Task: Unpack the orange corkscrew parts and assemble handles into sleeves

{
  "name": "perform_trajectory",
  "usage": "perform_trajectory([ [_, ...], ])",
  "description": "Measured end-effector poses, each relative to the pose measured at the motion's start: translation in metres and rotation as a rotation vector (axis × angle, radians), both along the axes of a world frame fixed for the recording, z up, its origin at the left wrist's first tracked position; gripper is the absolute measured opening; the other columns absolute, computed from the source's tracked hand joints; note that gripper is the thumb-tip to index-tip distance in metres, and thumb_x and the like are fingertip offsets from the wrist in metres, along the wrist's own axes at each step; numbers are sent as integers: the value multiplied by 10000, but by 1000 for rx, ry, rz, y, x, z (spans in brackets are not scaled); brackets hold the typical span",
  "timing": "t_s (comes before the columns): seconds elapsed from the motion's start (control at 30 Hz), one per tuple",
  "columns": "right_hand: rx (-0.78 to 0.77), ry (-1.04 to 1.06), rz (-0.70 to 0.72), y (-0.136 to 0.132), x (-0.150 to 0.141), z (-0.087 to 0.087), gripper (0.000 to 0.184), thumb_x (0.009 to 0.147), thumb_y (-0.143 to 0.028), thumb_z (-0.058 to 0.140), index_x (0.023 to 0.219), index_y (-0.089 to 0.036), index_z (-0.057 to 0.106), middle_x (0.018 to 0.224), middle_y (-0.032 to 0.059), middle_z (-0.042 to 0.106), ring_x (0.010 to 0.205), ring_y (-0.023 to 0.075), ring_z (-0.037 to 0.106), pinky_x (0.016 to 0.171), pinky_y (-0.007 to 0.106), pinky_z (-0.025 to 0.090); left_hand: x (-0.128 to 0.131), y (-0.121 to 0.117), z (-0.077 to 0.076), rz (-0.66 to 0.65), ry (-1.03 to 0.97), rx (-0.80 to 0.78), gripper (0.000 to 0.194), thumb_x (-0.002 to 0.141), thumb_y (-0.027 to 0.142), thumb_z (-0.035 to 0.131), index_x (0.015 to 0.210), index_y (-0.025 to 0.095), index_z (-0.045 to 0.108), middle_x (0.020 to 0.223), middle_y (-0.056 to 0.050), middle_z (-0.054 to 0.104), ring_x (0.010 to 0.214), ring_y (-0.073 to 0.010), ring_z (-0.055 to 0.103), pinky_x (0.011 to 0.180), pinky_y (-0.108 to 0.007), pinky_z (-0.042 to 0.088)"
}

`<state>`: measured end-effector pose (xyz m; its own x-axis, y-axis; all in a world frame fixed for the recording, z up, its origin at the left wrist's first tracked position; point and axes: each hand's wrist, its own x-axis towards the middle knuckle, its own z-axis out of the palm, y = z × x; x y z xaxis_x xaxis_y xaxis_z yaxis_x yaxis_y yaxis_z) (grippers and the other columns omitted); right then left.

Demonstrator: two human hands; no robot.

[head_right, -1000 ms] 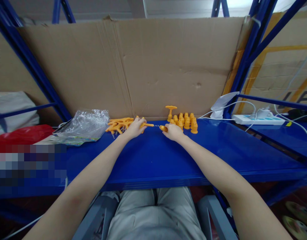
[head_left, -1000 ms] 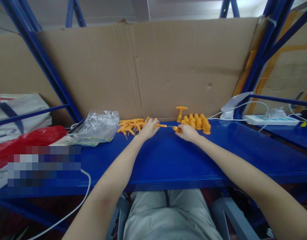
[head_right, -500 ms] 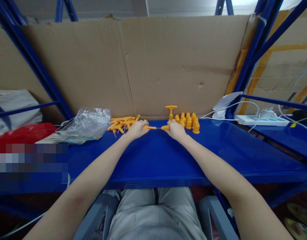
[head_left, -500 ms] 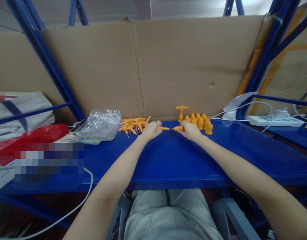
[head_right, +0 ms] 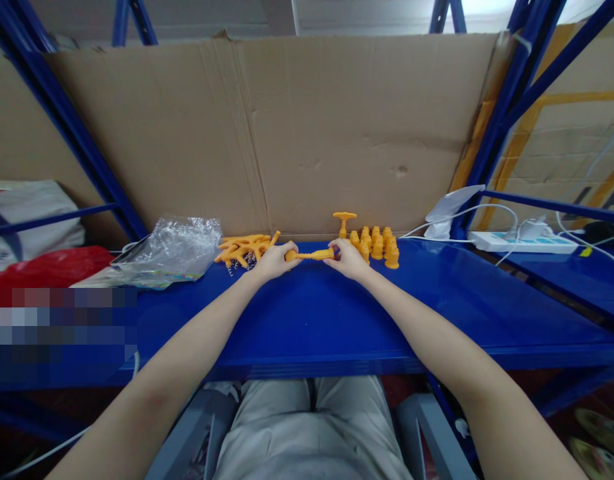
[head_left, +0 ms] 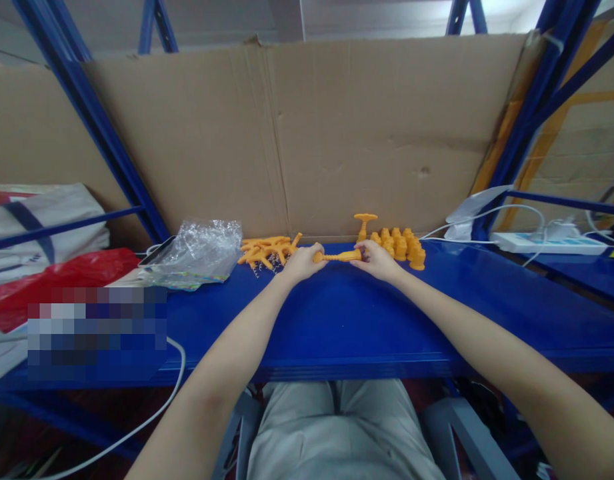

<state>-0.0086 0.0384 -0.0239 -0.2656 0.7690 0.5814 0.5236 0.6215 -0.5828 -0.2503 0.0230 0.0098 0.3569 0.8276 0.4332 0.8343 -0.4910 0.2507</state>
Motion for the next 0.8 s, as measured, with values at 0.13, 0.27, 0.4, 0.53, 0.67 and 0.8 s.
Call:
perform_trajectory([
  [0.13, -66, 56, 97, 2, 3, -2, 419, 767, -317, 700, 1138, -174, 566, 950, 59, 599, 741, 169, 625, 681, 339, 562, -3, 2, -1, 44, 10, -1, 198, 832, 368, 664, 969, 235, 613, 790, -6, 697, 780, -205, 664, 702, -278, 457],
  [0.27, -154, 116, 206, 8, 5, -5, 438, 794, -336, 685, 1190, -210, 548, 1010, 68, 637, 774, 174, 656, 743, 371, 586, -4, 3, -1, 44, 1, 23, 260, 834, 425, 666, 1003, 235, 612, 828, -12, 699, 822, -207, 668, 737, -287, 470],
  [0.4, -147, 136, 186, 13, 7, -9, 471, 787, -354, 712, 1217, -227, 566, 1063, 84, 650, 810, 188, 673, 770, 388, 600, -2, -2, 1, 56, 33, 6, 298, 867, 468, 612, 1044, 228, 613, 826, -30, 706, 842, -233, 679, 747, -308, 476],
  [0.53, -139, 145, 166, 15, 8, -10, 478, 785, -355, 728, 1222, -228, 582, 1069, 89, 658, 834, 198, 683, 782, 388, 606, 1, -8, 5, 67, 50, -15, 302, 888, 483, 568, 1047, 230, 610, 776, -26, 704, 841, -252, 684, 748, -324, 479],
  [0.67, -153, 154, 181, 17, 9, -11, 498, 780, -341, 738, 1238, -234, 576, 1103, 90, 656, 860, 199, 690, 803, 394, 607, 2, -10, 7, 81, 54, -25, 291, 882, 490, 571, 1019, 236, 612, 778, -22, 706, 842, -241, 684, 750, -316, 478],
  [0.8, -193, 207, 249, 15, 10, -7, 514, 759, -270, 736, 1239, -231, 554, 1191, 91, 640, 901, 173, 688, 881, 399, 589, 2, -10, 7, 103, 42, 12, 269, 872, 467, 586, 1008, 237, 614, 832, -28, 708, 849, -226, 681, 739, -303, 476],
])
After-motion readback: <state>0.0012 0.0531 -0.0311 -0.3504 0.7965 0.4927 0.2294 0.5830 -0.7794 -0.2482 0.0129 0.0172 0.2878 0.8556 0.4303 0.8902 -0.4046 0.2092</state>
